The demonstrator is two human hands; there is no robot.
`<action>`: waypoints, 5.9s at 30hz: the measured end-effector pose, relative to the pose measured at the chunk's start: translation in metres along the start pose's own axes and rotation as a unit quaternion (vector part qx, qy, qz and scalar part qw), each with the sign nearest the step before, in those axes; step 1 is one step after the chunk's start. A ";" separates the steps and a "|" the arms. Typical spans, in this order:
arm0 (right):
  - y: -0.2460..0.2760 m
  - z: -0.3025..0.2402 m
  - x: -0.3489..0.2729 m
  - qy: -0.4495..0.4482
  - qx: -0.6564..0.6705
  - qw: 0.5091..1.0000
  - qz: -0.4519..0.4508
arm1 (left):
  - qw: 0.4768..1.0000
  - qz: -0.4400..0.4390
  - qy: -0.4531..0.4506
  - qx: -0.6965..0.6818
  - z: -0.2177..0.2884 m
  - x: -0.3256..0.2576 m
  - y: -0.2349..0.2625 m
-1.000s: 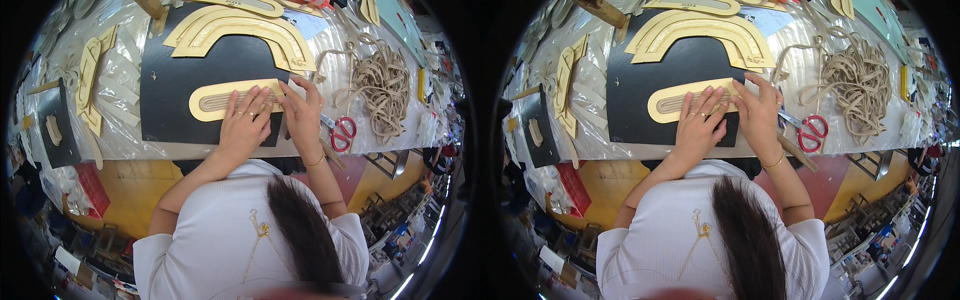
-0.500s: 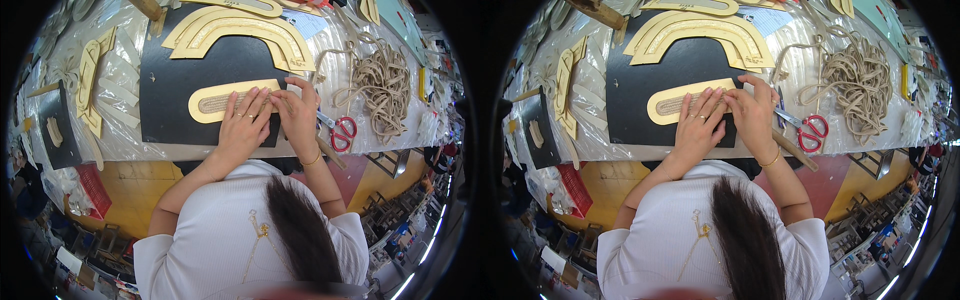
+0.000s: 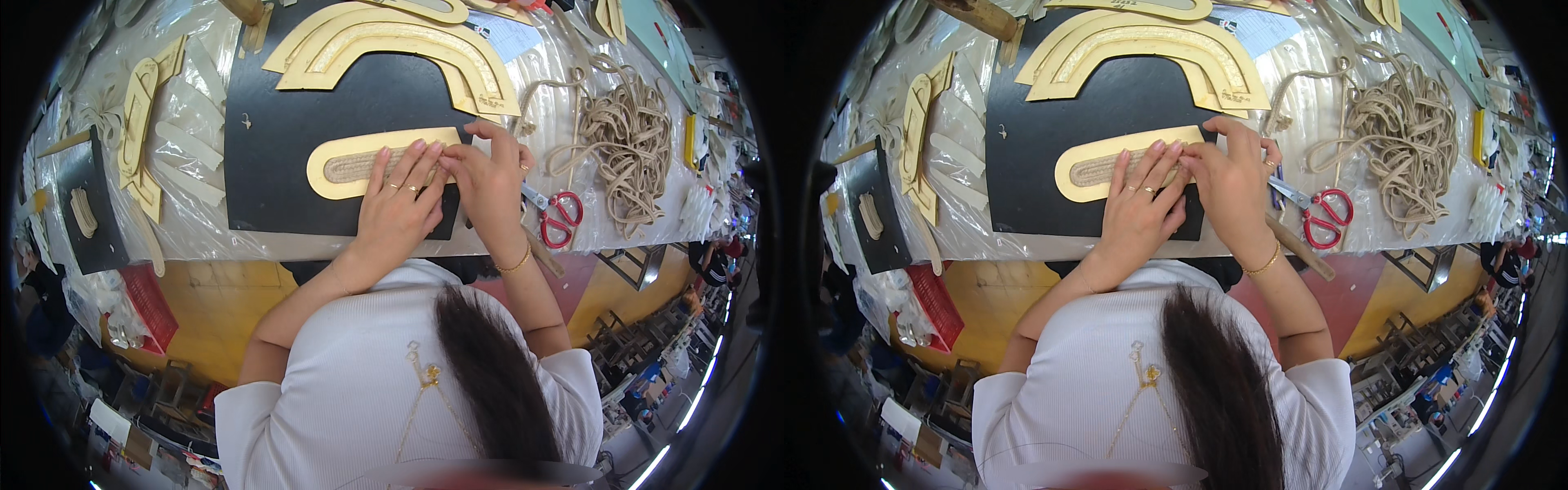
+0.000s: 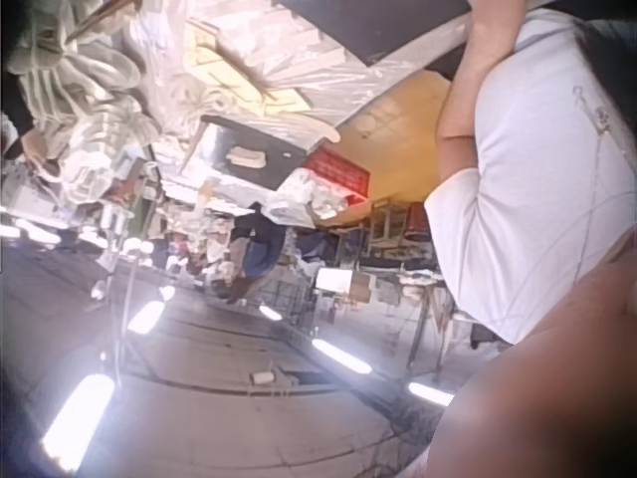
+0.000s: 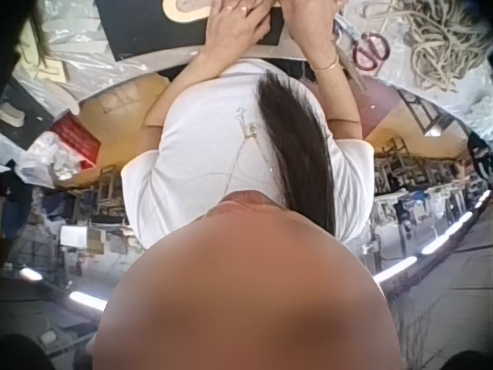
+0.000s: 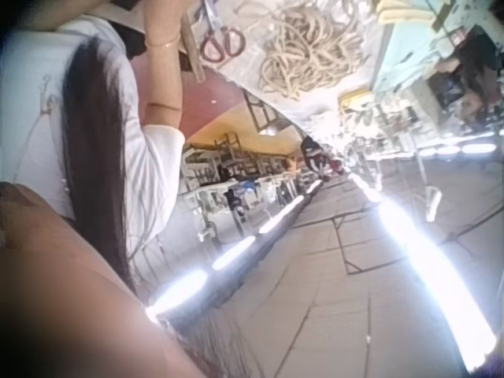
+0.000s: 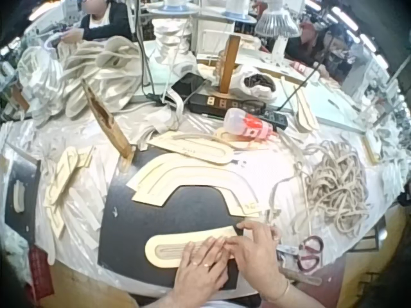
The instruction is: The person assembles a U-shaped wooden craft part by applying glue, inserting a cord, and trimming excess. They repeat the process on a second identical part, using scissors and a glue bottle throughout.
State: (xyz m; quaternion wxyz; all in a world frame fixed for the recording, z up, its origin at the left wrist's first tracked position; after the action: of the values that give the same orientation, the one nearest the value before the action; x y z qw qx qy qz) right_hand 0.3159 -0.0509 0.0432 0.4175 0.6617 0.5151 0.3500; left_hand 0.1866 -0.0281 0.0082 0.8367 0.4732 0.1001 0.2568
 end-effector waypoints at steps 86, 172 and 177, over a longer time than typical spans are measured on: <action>-0.010 -0.014 0.015 -0.010 0.185 0.977 -0.109 | 1.000 -0.004 -0.003 -0.026 -0.020 -0.016 0.016; -0.032 -0.032 -0.038 0.080 -0.081 0.988 -0.103 | 0.943 0.132 0.303 0.034 -0.137 -0.085 0.142; -0.043 -0.055 -0.033 0.150 -0.015 0.981 -0.126 | 0.991 0.116 0.055 0.039 -0.081 -0.065 0.105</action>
State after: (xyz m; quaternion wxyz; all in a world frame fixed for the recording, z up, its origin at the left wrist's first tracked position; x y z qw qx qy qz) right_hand 0.2426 -0.0672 0.0248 0.3862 0.5255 0.6458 0.3971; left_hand 0.0631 0.0418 0.0489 0.7752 0.4992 0.1009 0.3737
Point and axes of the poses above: each hand's wrist, its own x-axis towards the middle knuckle, its own y-axis out of the back of the hand, z = x × y, the point moved 6 cm from there along x, towards the middle knuckle, and after that the axes turned 10 degrees about -z, right-handed, at the moved point
